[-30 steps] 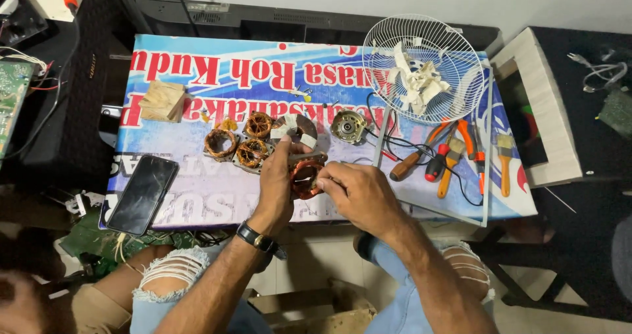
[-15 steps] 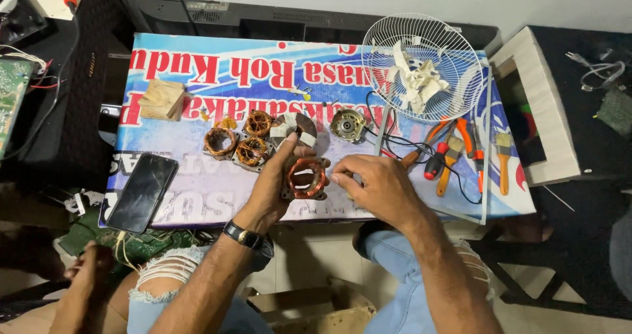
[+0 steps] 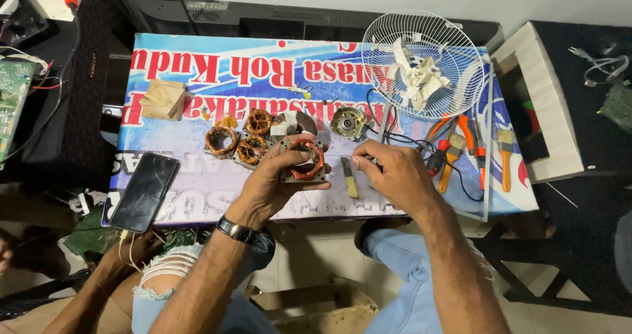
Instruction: The person uses a utility knife to scrape and trim copper windings on a small motor stator, then uses pliers to adjust and pull wires. They handle multiple stator coils and a disassembled fan motor on a cluttered workbench.
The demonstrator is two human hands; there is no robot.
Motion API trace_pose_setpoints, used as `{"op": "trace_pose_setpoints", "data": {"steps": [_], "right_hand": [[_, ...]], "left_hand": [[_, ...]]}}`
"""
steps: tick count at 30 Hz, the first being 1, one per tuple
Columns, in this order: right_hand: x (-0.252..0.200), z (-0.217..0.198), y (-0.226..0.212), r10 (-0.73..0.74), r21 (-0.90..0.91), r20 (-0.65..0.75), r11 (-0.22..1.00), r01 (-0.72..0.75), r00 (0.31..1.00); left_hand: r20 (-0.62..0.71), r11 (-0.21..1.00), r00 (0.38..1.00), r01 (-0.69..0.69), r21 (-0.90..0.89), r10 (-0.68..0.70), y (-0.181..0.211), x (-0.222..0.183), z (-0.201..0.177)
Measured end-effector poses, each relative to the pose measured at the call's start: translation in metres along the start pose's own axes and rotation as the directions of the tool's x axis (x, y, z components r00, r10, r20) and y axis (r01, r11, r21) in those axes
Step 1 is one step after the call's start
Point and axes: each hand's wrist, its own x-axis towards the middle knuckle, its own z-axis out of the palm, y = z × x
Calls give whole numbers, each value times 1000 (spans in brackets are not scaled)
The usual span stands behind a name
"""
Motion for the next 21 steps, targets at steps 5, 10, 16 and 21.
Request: {"op": "trace_pose_setpoints", "data": {"steps": [5,10,16,21], "right_hand": [[0,1,-1,6,-35,-13,999,-6,1000],[1,6,2,16,-91,-2,996,-17,1000],[4,9,8,-53,-120,-125,992,38,991],[2,10,12,-22,-125,-137,992,5,990]], "left_hand": [[-3,1000,1000,-6,-11,6,0,-1,0],[-18,1000,1000,-19,-11,19,-2,0,-2],[-69,988,988,-136,68,140,-9,1,-1],[-59,979,981,-180,100,186,-12,2,-1]]}}
